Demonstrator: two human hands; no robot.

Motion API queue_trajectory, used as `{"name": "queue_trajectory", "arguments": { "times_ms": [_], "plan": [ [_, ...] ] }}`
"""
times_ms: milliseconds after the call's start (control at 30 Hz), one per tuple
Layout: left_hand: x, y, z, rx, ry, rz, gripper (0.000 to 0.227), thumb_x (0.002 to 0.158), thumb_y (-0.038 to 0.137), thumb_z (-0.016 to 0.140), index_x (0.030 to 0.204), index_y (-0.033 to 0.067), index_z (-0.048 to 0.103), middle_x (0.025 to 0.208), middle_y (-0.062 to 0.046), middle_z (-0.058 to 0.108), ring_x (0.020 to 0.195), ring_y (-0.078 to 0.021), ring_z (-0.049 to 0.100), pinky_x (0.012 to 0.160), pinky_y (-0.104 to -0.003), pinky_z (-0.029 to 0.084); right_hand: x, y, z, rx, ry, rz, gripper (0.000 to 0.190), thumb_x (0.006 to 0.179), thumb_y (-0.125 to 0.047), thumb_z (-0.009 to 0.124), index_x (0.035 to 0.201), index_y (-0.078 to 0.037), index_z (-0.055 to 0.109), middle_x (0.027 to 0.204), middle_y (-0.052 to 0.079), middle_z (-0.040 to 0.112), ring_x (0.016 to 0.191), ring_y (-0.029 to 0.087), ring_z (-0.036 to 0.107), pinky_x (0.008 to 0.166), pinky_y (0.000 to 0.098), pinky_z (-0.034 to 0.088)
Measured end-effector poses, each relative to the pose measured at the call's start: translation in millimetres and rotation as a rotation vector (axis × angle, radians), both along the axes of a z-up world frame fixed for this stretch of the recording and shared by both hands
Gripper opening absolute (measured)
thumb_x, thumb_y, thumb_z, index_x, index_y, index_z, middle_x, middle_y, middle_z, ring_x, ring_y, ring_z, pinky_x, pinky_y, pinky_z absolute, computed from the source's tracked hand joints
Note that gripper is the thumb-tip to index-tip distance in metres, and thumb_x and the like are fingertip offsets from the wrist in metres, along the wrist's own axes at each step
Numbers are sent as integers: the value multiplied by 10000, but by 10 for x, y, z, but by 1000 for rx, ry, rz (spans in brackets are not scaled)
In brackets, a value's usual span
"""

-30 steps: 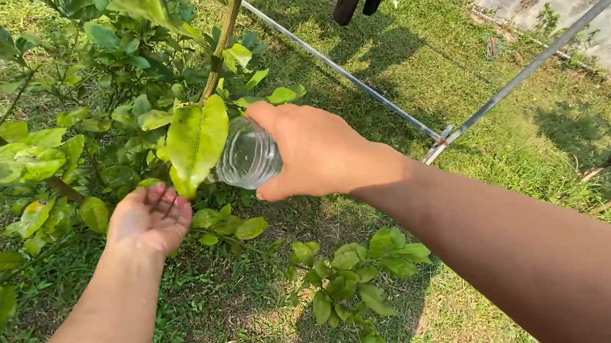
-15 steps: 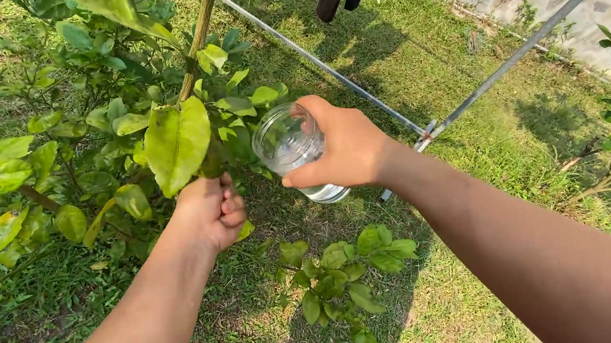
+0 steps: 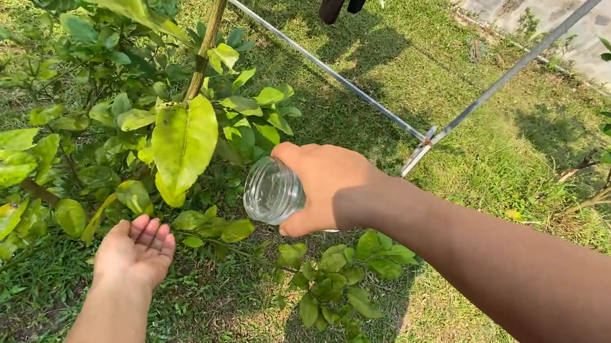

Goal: The person waters a small citrus tree in a backyard using a glass jar filled with water. They repeatedly pour water onto the leaves and soil, refilling the jar from a nearby bucket as needed.

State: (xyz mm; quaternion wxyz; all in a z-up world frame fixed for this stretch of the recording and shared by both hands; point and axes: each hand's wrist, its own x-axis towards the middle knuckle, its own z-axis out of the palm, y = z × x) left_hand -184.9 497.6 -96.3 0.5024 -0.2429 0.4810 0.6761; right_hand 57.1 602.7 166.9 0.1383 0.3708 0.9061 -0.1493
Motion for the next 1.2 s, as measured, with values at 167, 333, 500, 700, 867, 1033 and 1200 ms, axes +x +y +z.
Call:
{"name": "queue_trajectory", "arguments": {
  "times_ms": [167, 333, 500, 700, 867, 1033, 1200],
  "plan": [
    [13, 497, 243, 301, -125, 166, 204, 1068, 299, 482, 957, 149, 564, 897, -26, 592, 949, -269, 672, 972, -627, 586, -407, -64, 195, 75, 158, 142, 885, 656, -457, 822, 1398, -95, 503, 1152, 207, 697, 1101, 424, 690, 932, 553, 548],
    [45, 654, 1075, 493, -135, 197, 319, 1057, 282, 467, 811, 118, 588, 728, -22, 610, 793, -234, 743, 896, -494, 636, -401, -27, 346, 7, 312, 64, 896, 677, -414, 841, 1420, -51, 497, 1167, 255, 698, 1124, 452, 687, 962, 550, 542],
    [357, 657, 1250, 528, -118, 132, 387, 1066, 326, 449, 773, 126, 601, 632, -3, 591, 689, -189, 741, 798, -429, 680, -39, 77, 244, -16, 340, -76, 974, 646, -444, 881, 1448, -72, 473, 1200, 254, 700, 1155, 460, 675, 988, 549, 540],
    [1395, 1102, 135, 266, -204, -212, 333, 1064, 369, 409, 924, 160, 627, 832, -1, 658, 921, -213, 685, 977, -394, 549, 625, 90, 104, -12, 201, -268, 931, 619, -419, 903, 1421, -158, 509, 1149, 218, 719, 1138, 432, 689, 992, 518, 554],
    [1810, 747, 778, 119, -92, -781, 323, 1075, 386, 401, 1197, 187, 625, 1250, -56, 680, 1290, -319, 554, 1148, -551, 329, 886, -14, 161, 35, -14, -279, 972, 650, -466, 886, 1457, -114, 473, 1187, 265, 695, 1169, 470, 660, 1045, 574, 522],
    [1237, 502, 691, 111, -96, -454, 264, 1090, 341, 390, 1142, 157, 572, 1208, -70, 606, 1249, -288, 542, 1127, -481, 384, 690, -205, 157, -1, -106, -206, 809, 694, -458, 853, 1367, -113, 565, 1128, 210, 718, 1099, 412, 699, 973, 517, 573],
    [324, 259, 284, 116, 5, -75, 270, 1080, 354, 373, 935, 198, 538, 900, 39, 536, 923, -152, 582, 922, -343, 524, 161, -224, 136, -34, -109, -47, 893, 632, -540, 815, 1375, -136, 529, 1138, 153, 710, 1108, 387, 696, 954, 532, 562]
  ]
}}
